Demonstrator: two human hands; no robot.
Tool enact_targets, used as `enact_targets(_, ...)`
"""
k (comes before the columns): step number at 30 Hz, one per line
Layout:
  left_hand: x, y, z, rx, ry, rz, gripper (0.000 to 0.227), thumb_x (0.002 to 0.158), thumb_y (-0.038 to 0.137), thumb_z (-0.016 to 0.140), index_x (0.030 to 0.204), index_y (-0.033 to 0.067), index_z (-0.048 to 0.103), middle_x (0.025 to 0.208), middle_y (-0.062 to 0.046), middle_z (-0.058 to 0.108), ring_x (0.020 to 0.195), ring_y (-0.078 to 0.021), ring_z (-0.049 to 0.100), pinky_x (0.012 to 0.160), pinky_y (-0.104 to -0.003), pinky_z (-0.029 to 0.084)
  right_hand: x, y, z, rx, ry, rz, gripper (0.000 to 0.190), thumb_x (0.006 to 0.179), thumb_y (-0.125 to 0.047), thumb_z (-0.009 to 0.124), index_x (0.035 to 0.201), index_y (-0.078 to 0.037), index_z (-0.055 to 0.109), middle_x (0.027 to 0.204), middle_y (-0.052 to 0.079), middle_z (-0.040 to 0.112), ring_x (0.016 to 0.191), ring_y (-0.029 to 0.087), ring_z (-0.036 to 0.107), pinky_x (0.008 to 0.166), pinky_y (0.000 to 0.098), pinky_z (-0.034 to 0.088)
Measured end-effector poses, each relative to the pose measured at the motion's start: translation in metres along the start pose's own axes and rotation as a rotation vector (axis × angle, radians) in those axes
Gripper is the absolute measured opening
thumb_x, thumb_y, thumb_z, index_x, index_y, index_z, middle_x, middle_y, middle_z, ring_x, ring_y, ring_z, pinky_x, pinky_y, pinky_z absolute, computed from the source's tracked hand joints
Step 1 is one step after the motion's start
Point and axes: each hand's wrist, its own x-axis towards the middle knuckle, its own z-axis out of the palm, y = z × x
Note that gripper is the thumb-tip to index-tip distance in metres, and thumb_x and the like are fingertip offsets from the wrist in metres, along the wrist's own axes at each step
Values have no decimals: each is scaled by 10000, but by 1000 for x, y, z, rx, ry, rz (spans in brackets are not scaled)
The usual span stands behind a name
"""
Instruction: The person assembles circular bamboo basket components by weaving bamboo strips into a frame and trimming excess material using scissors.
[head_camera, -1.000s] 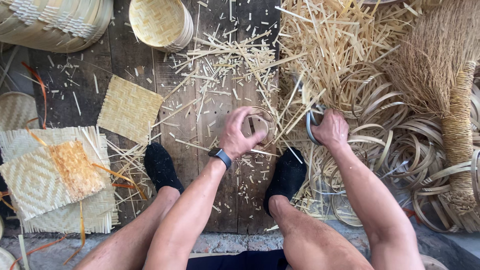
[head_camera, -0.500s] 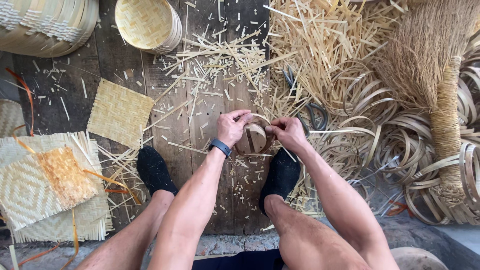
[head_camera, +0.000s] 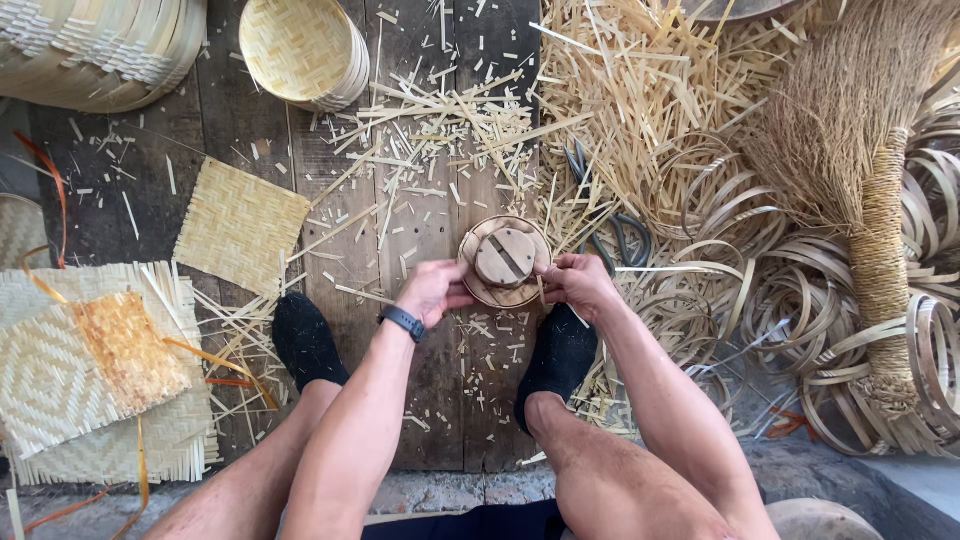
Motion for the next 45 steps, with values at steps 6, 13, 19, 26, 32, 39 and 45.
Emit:
enact_targets(6, -5, -24, 15, 227, 187, 96, 264, 946, 53, 619, 1154, -66, 728, 1016, -157, 771, 779, -216, 758, 609, -332, 670, 2, -1, 15, -243, 210, -47, 366, 840, -125, 819, 1086, 114, 690, 858, 169, 750, 629, 218, 709, 516, 341, 599)
enact_targets(13, -22, -33, 19, -58, 172, 144, 283, 980, 98, 626, 1216, -51, 674, 1072, -170, 743, 845, -221, 726, 676, -350, 637, -17, 3, 9, -54, 37, -75, 338, 888, -172, 773, 1081, 94, 692, 918, 144, 740, 696, 209, 726, 606, 336, 642)
enact_targets(19, -36, -74, 30, -310, 26, 66, 263, 974, 83, 599, 1197, -55, 607, 1095, -173, 735, 930, -285, 748, 764, -389, 656, -12, 34, 15, -5, 58, -25, 225, 902, -91, 737, 984, 72, 605, 886, 167, 701, 711, 292, 746, 618, 402, 668)
enact_targets(26, -33, -84, 53, -173, 283, 107, 227, 985, 98, 626, 1151, -52, 664, 1025, -169, 733, 833, -265, 735, 671, -370, 640, -21, 28, 27, -120, 193, -68, 207, 917, -79, 719, 959, 93, 612, 863, 212, 706, 680, 301, 746, 560, 396, 656)
enact_targets(32, -49, -71, 53, -66, 234, 224, 232, 976, 104, 627, 1157, -30, 684, 1000, -118, 751, 768, -206, 730, 632, -324, 637, -26, 13, 16, -481, 167, -192, 259, 1003, -220, 639, 993, 35, 685, 786, 88, 711, 672, 178, 748, 519, 322, 616)
enact_targets(39, -57, -60, 56, -83, 209, 233, 224, 980, 83, 638, 1150, -52, 695, 1000, -140, 746, 794, -211, 735, 662, -338, 650, -8, 16, -10, -499, 69, -299, 231, 1038, -187, 633, 962, 1, 744, 697, 65, 657, 567, 127, 560, 538, 323, 482)
enact_targets(45, -55, -66, 49, -219, 216, 362, 228, 966, 66, 655, 1159, -54, 656, 1034, -127, 741, 880, -210, 752, 778, -349, 681, 21, 26, -38, -884, 686, -678, 142, 1032, 0, 558, 1160, 28, 611, 1022, 169, 679, 909, 251, 683, 801, 390, 599)
